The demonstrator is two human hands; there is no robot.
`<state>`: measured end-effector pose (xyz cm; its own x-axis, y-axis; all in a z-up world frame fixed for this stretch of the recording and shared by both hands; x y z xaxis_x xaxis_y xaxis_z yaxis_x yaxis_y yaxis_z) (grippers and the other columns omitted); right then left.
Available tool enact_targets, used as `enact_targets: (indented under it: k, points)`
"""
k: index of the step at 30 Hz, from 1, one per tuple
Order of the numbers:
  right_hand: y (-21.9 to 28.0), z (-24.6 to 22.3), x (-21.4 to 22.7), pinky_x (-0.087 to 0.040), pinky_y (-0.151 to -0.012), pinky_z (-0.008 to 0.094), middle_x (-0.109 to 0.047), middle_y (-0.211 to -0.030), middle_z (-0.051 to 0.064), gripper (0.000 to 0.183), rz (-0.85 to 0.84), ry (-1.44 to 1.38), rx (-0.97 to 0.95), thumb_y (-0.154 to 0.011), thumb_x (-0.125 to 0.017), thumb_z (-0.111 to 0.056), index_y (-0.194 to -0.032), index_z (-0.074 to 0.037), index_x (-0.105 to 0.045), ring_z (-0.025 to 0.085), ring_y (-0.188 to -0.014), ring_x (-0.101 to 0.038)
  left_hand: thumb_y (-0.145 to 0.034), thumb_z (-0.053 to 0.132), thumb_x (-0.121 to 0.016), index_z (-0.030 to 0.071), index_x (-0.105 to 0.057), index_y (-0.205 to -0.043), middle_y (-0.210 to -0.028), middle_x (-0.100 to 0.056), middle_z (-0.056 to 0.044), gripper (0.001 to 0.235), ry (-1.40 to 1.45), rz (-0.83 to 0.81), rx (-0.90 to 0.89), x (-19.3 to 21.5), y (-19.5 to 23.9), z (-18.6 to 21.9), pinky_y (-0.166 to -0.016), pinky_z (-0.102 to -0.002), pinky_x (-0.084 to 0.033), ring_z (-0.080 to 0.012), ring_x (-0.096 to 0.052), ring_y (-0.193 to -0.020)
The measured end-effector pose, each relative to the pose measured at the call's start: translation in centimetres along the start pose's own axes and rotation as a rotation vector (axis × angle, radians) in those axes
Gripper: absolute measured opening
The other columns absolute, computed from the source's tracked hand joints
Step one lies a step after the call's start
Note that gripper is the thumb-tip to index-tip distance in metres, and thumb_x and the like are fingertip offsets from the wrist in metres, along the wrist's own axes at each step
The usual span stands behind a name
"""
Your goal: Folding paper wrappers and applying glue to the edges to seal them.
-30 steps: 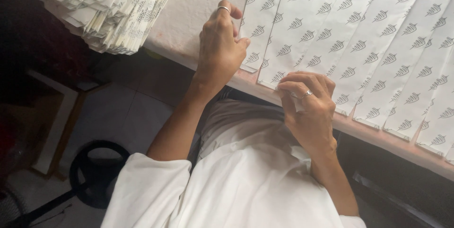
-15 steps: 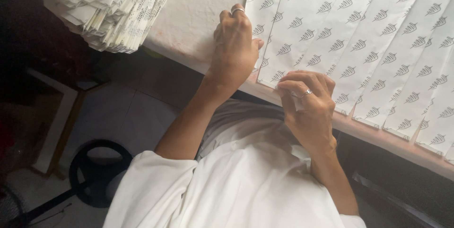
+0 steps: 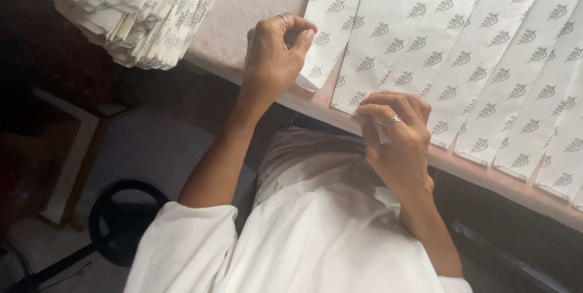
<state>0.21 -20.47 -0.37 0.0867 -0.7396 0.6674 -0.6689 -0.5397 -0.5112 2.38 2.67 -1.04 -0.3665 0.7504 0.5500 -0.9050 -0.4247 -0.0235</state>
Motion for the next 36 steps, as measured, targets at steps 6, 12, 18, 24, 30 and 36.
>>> enact_targets:
  k: [6,12,18,24,30,36]
  points:
    - [0.1,0.0,0.0,-0.036,-0.097,0.04,-0.069,-0.104,0.004,0.021,-0.001,0.001,-0.008,-0.096,-0.074,0.012,-0.097,-0.009,-0.068,0.023,-0.1,-0.065,-0.081,0.01,-0.08,0.009,-0.08,-0.101,-0.094,-0.082,-0.004,0.02,0.058,-0.01,-0.041,0.0,0.0,-0.9,-0.074,-0.025,-0.065,-0.0116,-0.077,-0.08]
    - [0.0,0.0,0.0,-0.036,-0.098,0.04,-0.069,-0.104,0.004,0.02,0.001,0.003,-0.005,-0.096,-0.074,0.011,-0.097,-0.008,-0.068,0.024,-0.1,-0.065,-0.083,0.015,-0.081,0.01,-0.081,-0.098,-0.093,-0.082,-0.001,0.015,0.053,-0.011,-0.021,0.5,0.8,-0.7,-0.06,-0.024,-0.057,-0.0059,-0.058,-0.061]
    - [0.1,0.1,0.0,-0.036,-0.098,0.04,-0.069,-0.104,0.004,0.022,0.0,0.007,-0.003,-0.095,-0.075,0.011,-0.098,-0.01,-0.068,0.024,-0.101,-0.065,-0.087,0.003,-0.075,0.004,-0.077,-0.111,-0.102,-0.081,-0.009,0.024,0.041,-0.083,-0.102,0.6,1.1,-0.6,-0.083,-0.025,-0.062,-0.015,-0.078,-0.096]
    - [-0.3,0.2,0.0,-0.035,-0.097,0.042,-0.071,-0.091,0.009,0.022,-0.029,-0.054,-0.048,-0.085,-0.076,0.015,-0.098,-0.002,-0.077,0.027,-0.103,-0.066,-0.088,-0.003,-0.073,0.003,-0.075,-0.11,-0.096,-0.078,-0.019,0.023,-0.072,-0.147,-0.148,1.0,1.8,1.3,-0.079,-0.041,-0.064,-0.0337,-0.076,-0.098]
    - [-0.1,-0.2,0.1,-0.038,-0.096,0.04,-0.069,-0.105,0.007,0.022,-0.012,0.007,0.017,-0.096,-0.073,0.014,-0.101,-0.008,-0.068,0.027,-0.102,-0.065,-0.081,-0.001,-0.082,0.003,-0.069,-0.114,-0.103,-0.074,-0.008,0.036,0.007,-0.082,-0.223,-0.2,1.9,-0.8,-0.079,-0.027,-0.06,-0.016,-0.071,-0.089]
    - [-0.6,-0.9,0.3,-0.04,-0.099,0.042,-0.07,-0.105,0.008,0.027,-0.004,-0.009,0.036,-0.095,-0.07,0.018,-0.103,-0.008,-0.068,0.031,-0.106,-0.067,-0.077,-0.003,-0.087,0.0,-0.065,-0.12,-0.111,-0.061,-0.01,0.048,-0.095,0.027,-0.325,-1.1,2.8,-1.3,-0.088,-0.033,-0.058,-0.0237,-0.07,-0.095]
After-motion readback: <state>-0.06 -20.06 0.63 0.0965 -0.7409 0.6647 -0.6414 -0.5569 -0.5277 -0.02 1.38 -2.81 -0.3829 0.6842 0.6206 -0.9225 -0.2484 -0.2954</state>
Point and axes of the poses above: each hand's wrist, its own y-axis away from the middle knuckle, its own x-axis out of the back of the hand, z = x × y, the point moved 3 cm from there along -y, towards the middle knuckle
